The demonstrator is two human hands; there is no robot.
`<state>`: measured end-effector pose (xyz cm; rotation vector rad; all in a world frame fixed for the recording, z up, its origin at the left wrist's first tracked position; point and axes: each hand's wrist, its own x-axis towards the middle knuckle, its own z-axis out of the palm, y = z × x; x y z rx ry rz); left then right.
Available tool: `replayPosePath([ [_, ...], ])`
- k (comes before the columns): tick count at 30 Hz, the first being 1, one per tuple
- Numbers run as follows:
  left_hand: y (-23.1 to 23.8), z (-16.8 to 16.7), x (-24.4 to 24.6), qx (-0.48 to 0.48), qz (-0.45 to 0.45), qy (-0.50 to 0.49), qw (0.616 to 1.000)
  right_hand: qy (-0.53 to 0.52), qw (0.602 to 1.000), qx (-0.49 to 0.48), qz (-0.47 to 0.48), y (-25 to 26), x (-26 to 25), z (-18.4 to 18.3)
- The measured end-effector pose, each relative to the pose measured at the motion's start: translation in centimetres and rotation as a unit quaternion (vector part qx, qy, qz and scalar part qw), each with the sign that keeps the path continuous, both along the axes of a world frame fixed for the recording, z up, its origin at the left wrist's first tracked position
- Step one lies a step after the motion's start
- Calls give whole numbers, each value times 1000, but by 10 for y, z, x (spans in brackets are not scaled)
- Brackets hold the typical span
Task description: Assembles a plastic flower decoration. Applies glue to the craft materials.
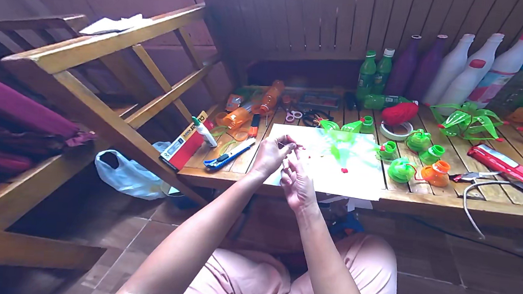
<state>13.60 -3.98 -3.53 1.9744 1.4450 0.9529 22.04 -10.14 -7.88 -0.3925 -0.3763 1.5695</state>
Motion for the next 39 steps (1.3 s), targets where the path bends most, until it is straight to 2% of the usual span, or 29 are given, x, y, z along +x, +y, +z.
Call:
replayPosePath([
  [39, 0, 3, 2, 0, -5, 25, 1000, 21, 1000, -1, -4, 0, 0, -2],
])
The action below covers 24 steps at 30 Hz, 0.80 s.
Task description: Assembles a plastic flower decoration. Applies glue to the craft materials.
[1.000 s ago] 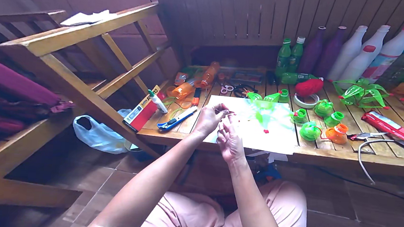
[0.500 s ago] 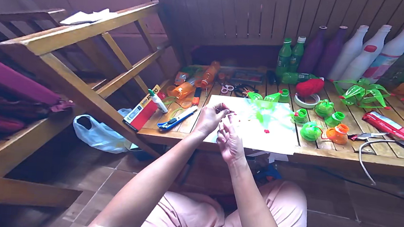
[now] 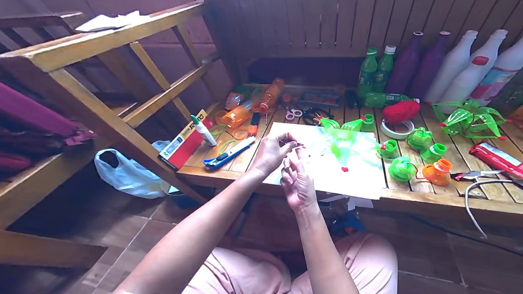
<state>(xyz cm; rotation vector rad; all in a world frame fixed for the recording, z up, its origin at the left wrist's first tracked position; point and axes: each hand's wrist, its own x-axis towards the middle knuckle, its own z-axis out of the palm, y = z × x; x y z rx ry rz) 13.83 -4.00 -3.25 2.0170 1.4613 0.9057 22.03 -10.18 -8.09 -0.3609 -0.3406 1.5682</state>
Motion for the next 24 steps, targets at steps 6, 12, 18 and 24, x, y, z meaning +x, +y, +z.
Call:
replayPosePath([
  [6, -1, 0, -1, -1, -5, 3, 1000, -5, 1000, 0, -1, 0, 0, -2],
  [12, -1, 0, -1, 2, -7, 1, 1000, -1, 1000, -8, 2, 0, 0, -1],
  [18, -1, 0, -2, 9, -7, 3, 1000, 0, 1000, 1, 2, 0, 0, -2],
  [24, 0, -2, -5, 11, -3, -5, 1000, 3, 1000, 2, 2, -2, -1, -2],
])
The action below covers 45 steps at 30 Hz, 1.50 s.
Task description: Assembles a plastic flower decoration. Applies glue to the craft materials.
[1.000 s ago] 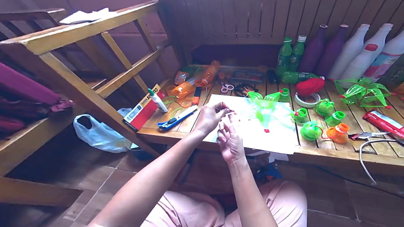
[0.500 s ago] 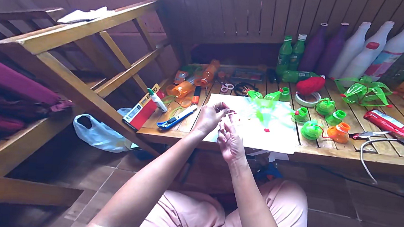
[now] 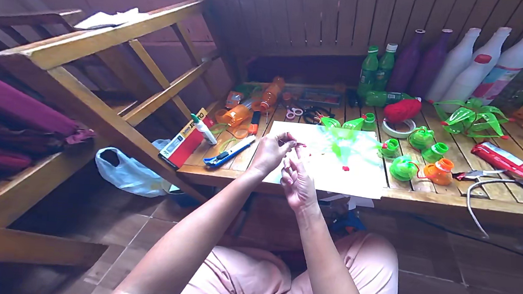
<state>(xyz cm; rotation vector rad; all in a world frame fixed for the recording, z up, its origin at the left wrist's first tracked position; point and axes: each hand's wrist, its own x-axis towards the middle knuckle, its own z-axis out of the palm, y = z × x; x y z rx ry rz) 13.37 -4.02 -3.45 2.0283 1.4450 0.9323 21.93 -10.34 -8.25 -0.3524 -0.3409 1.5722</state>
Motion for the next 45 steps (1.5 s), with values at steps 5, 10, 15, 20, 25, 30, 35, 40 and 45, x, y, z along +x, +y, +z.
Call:
replayPosePath([
  [5, 0, 0, -1, -3, 2, -2, 1000, 0, 1000, -1, 1, -1, 0, 2],
  [10, 0, 1, 0, -4, 4, 2, 1000, -4, 1000, 1, 2, 1, 0, 1],
  [15, -2, 2, 0, -5, 0, -2, 1000, -8, 1000, -2, -2, 1, 0, 1],
  [20, -2, 1, -1, -4, 3, 1, 1000, -4, 1000, -1, -1, 2, 0, 2],
  [25, -2, 1, -1, -4, -1, -1, 1000, -5, 1000, -8, -2, 2, 0, 1],
  [30, -2, 2, -2, -5, -1, -1, 1000, -5, 1000, -5, -2, 2, 1, 1],
  [35, 1, 2, -2, -20, 1, -3, 1000, -4, 1000, -3, 1, 1, 0, 0],
  [40, 1, 1, -2, -18, -1, -5, 1000, -8, 1000, -6, -1, 0, 0, 0],
  [45, 3, -1, -2, -7, -10, -6, 1000, -14, 1000, 0, 0, 0, 1, -1],
])
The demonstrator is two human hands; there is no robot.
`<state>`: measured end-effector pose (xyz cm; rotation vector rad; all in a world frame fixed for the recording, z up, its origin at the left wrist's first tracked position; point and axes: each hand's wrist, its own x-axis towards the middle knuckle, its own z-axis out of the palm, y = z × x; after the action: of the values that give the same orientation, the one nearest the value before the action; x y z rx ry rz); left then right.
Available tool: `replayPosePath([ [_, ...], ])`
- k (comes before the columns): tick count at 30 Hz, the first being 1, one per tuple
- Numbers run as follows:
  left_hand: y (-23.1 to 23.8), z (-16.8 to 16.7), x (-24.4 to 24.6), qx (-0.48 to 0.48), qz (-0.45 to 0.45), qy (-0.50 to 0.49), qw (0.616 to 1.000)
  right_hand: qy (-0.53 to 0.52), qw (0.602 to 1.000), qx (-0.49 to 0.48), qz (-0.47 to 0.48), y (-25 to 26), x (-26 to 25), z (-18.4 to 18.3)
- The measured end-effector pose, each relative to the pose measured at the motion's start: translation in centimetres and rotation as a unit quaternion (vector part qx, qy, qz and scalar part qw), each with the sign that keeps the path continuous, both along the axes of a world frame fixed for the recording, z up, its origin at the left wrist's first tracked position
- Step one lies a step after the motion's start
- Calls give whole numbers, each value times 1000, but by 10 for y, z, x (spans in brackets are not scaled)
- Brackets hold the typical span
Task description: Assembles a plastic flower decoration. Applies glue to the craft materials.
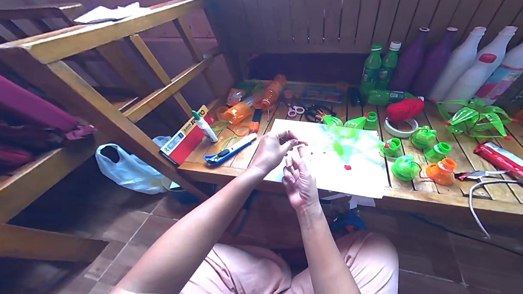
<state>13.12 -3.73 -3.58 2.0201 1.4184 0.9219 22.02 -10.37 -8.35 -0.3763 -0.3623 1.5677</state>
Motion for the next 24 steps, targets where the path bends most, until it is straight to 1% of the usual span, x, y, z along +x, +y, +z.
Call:
replayPosePath([
  [8, -6, 2, 4, 5, 2, 8, 1000, 12, 1000, 1, 2, -1, 0, 0],
  [16, -2, 5, 4, -6, 6, 8, 1000, 17, 1000, -3, -1, -2, 1, 1],
  [24, -1, 4, 5, -4, 5, 12, 1000, 21, 1000, 14, 1, 0, 2, -1],
])
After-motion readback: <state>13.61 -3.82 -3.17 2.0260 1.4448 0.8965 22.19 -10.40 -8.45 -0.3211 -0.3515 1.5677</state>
